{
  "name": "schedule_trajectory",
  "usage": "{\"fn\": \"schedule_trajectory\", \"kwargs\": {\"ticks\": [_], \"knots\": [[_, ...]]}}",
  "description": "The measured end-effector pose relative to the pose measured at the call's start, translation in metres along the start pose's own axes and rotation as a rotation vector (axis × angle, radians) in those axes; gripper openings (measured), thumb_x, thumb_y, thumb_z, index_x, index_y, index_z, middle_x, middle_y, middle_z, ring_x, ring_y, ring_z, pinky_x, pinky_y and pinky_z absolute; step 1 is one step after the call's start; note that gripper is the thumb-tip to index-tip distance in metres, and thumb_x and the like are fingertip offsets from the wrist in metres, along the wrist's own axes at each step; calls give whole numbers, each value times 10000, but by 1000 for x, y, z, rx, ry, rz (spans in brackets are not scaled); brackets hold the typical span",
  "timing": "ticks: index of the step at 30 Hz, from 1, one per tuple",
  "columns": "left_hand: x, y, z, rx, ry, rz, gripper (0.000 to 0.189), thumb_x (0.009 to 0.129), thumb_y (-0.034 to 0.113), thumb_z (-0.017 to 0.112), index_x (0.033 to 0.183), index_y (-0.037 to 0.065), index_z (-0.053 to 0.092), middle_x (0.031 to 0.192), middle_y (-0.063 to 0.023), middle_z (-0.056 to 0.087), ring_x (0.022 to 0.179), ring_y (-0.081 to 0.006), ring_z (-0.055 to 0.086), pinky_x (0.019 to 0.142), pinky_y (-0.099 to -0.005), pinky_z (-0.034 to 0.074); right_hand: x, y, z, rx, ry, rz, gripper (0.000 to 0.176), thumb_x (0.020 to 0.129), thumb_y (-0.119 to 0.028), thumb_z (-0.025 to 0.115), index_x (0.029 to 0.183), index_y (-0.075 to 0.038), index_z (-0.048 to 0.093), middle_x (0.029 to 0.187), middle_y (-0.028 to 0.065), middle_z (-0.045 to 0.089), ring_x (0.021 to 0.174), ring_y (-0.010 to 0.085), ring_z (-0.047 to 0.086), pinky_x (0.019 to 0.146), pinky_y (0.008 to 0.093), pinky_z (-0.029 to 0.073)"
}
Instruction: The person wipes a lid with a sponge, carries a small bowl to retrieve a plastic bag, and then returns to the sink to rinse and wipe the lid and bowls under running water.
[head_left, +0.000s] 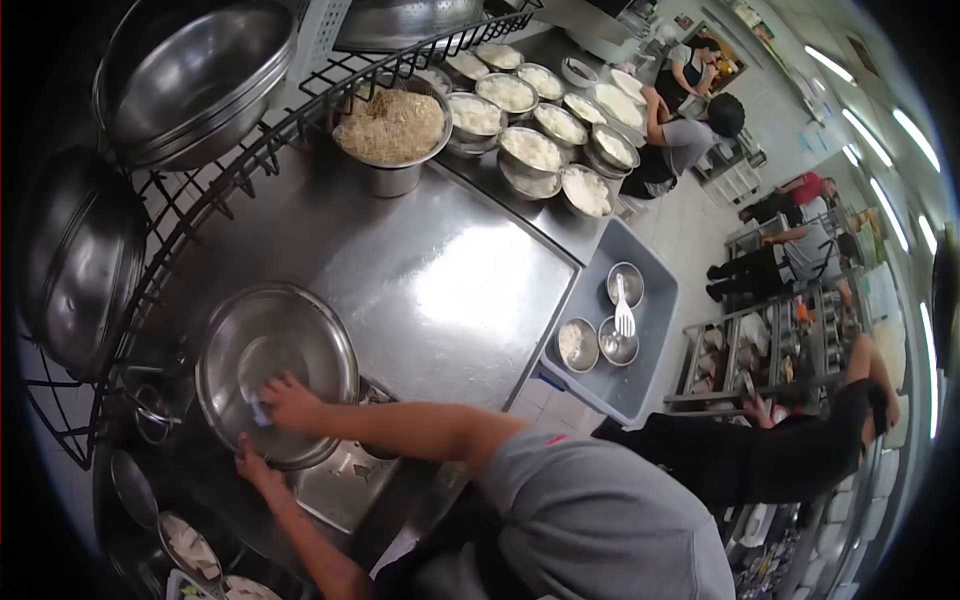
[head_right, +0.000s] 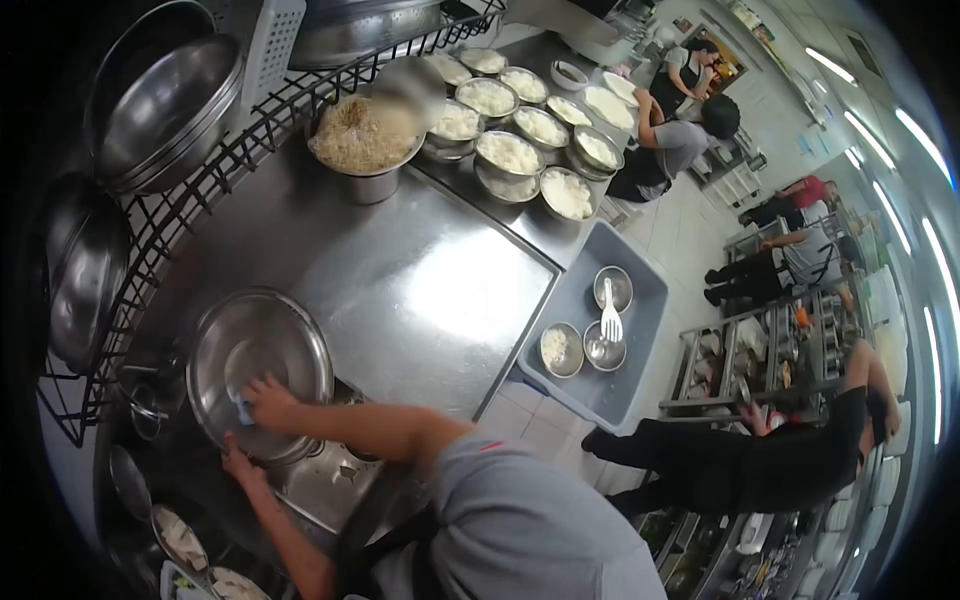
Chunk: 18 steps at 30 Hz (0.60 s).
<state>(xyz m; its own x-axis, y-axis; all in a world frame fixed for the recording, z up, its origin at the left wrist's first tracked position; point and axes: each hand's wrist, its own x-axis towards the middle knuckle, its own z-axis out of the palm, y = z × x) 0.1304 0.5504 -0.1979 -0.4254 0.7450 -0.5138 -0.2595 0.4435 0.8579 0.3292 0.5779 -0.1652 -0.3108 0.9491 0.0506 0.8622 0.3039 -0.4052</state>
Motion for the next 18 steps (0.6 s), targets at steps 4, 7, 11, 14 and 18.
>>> {"fn": "schedule_trajectory", "kwargs": {"ticks": [4, 7, 11, 14, 18], "knots": [[-18, 10, 8, 246, 179, 75, 431, 825, 182, 769, 1124, -91, 621, 1049, -147, 666, 858, -248, 631, 740, -418, 535, 44, 86, -20, -163, 240, 142, 299, 852, -258, 555, 1051, -72, 677, 1128, 125, 644, 1087, 304, 579, 948, 489, 433], [-34, 23, 13, 47, 92, 86, 409, 829, 128, 769, 1150, -71, 612, 1071, -140, 659, 870, -234, 624, 751, -412, 522, 83, 126, -60, -240, 326, 72, 143, 819, -125, 574, 908, -70, 672, 935, 150, 657, 842, 290, 642, 700, 414, 501], [-20, 19, 2, 39, 118, 127, 329, 827, 119, 765, 1087, -38, 638, 960, -82, 672, 818, -176, 612, 703, -361, 506, -9, 90, -128, -232, -206, 276, 272, 796, -198, 619, 1013, -50, 691, 1055, 177, 669, 1039, 328, 624, 856, 528, 473], [-17, 24, -6, 9, 70, 130, 300, 817, 109, 767, 1056, -28, 649, 890, -59, 666, 768, -149, 602, 678, -336, 500, -67, 69, -113, -230, -248, 376, 378, 812, -283, 611, 1121, -73, 672, 1148, 200, 636, 1103, 370, 598, 955, 563, 411], [-7, 22, -11, 1, 24, 138, 249, 808, 105, 773, 980, -24, 648, 818, -49, 653, 707, -135, 583, 642, -320, 486, 56, 118, -83, -129, -37, 370, 312, 823, -289, 605, 1042, -78, 672, 1121, 189, 651, 1048, 377, 617, 904, 523, 457]]}}
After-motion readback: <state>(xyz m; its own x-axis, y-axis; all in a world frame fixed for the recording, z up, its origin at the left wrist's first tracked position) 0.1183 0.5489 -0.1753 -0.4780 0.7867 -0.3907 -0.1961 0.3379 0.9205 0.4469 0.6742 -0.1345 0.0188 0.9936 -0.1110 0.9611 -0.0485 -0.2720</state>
